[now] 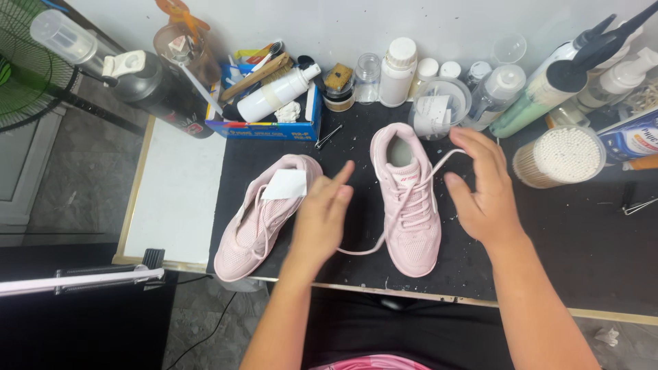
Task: The person threads pink shoelaces through the eyelets of a pair of pink sneakers. They pull the laces tight, adjust the tongue, and tie a knot on the right shoe. The person then repeats the lacing process on the left shoe, ensuring the laces are evenly distributed.
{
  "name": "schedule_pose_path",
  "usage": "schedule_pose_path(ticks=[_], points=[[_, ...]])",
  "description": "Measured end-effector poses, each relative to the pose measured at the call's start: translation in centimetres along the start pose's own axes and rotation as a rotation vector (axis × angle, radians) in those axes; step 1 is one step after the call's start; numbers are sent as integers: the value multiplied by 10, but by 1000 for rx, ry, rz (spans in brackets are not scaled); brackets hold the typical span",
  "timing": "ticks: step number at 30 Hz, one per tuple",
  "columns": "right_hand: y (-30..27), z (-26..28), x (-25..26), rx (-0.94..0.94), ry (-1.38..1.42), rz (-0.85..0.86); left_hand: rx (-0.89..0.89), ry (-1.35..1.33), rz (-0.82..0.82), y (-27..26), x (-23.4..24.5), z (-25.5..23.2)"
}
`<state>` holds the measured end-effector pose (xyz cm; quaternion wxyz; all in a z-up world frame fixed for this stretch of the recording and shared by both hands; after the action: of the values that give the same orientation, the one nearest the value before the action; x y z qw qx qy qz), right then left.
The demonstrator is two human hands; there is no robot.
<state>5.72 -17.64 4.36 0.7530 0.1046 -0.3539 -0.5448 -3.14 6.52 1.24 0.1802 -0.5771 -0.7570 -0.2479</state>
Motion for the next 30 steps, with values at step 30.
schedule_pose_path(ticks=[30], points=[[19, 14, -46, 120, -285, 200, -139, 87, -131, 22, -31, -27]])
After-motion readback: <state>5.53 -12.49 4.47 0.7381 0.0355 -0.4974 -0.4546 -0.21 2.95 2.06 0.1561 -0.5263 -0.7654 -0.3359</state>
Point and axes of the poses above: each hand's wrist, its own y-axis towards the middle knuckle, its own x-axis out of the back of the hand, z = x × y, the point moved 5 cm from there along y, towards the middle knuckle, and after that the axes turned 10 degrees about y, right-handed, at the moved point
